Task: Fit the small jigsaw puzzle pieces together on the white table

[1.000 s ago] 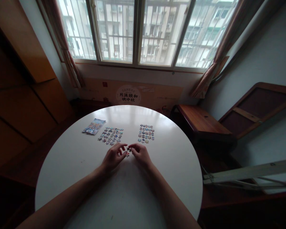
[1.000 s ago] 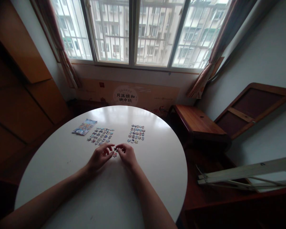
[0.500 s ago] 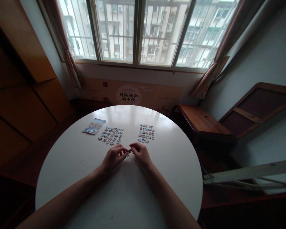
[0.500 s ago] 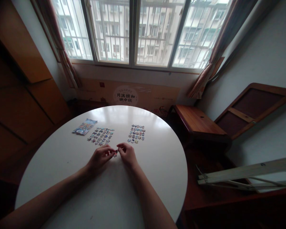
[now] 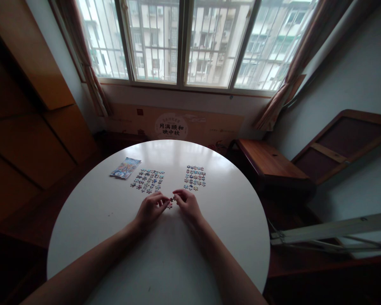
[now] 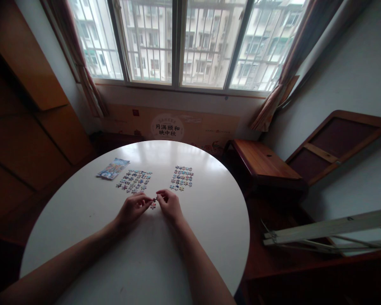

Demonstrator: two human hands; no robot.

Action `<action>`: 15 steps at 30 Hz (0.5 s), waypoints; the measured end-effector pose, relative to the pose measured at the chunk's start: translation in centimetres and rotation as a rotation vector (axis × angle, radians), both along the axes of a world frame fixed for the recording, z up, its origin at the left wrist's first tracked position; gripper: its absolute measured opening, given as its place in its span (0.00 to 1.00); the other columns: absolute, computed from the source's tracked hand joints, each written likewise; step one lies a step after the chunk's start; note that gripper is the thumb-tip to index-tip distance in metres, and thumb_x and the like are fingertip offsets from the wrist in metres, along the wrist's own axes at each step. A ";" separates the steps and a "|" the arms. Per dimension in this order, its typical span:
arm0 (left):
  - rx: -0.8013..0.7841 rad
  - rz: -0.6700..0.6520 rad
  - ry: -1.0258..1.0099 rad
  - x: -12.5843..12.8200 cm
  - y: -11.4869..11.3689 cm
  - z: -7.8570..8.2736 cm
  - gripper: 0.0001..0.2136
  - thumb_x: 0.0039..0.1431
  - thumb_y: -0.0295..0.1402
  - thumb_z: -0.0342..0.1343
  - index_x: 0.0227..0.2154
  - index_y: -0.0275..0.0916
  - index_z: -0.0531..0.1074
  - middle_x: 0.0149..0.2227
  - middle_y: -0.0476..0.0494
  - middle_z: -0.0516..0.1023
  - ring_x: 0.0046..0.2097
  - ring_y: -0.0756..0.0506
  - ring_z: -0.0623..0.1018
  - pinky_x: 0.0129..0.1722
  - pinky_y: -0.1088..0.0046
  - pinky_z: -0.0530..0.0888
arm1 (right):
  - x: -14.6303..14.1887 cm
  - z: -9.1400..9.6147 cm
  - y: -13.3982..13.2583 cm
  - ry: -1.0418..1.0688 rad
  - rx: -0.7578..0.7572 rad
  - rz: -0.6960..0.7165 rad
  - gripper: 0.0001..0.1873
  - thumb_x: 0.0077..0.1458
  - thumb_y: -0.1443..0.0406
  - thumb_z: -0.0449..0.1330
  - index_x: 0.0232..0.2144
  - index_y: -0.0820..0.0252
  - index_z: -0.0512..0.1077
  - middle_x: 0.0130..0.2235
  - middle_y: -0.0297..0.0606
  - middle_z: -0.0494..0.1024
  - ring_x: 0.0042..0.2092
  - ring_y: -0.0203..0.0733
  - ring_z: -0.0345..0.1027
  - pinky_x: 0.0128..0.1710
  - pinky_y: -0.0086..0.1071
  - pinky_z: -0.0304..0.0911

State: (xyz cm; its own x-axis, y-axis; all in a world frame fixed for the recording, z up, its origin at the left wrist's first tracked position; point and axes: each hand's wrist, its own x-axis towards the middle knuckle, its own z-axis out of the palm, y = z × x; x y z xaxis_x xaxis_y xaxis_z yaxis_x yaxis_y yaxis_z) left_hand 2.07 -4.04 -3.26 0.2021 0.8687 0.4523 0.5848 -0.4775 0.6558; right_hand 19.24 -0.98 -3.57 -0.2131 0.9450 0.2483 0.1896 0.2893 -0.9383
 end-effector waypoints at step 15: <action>-0.029 0.039 -0.033 -0.1 0.1 -0.2 0.09 0.56 0.39 0.57 0.30 0.37 0.74 0.28 0.49 0.75 0.27 0.52 0.73 0.28 0.77 0.69 | 0.0 -0.1 0.1 0.018 0.008 0.027 0.07 0.50 0.67 0.57 0.31 0.62 0.75 0.29 0.38 0.78 0.28 0.36 0.69 0.30 0.29 0.64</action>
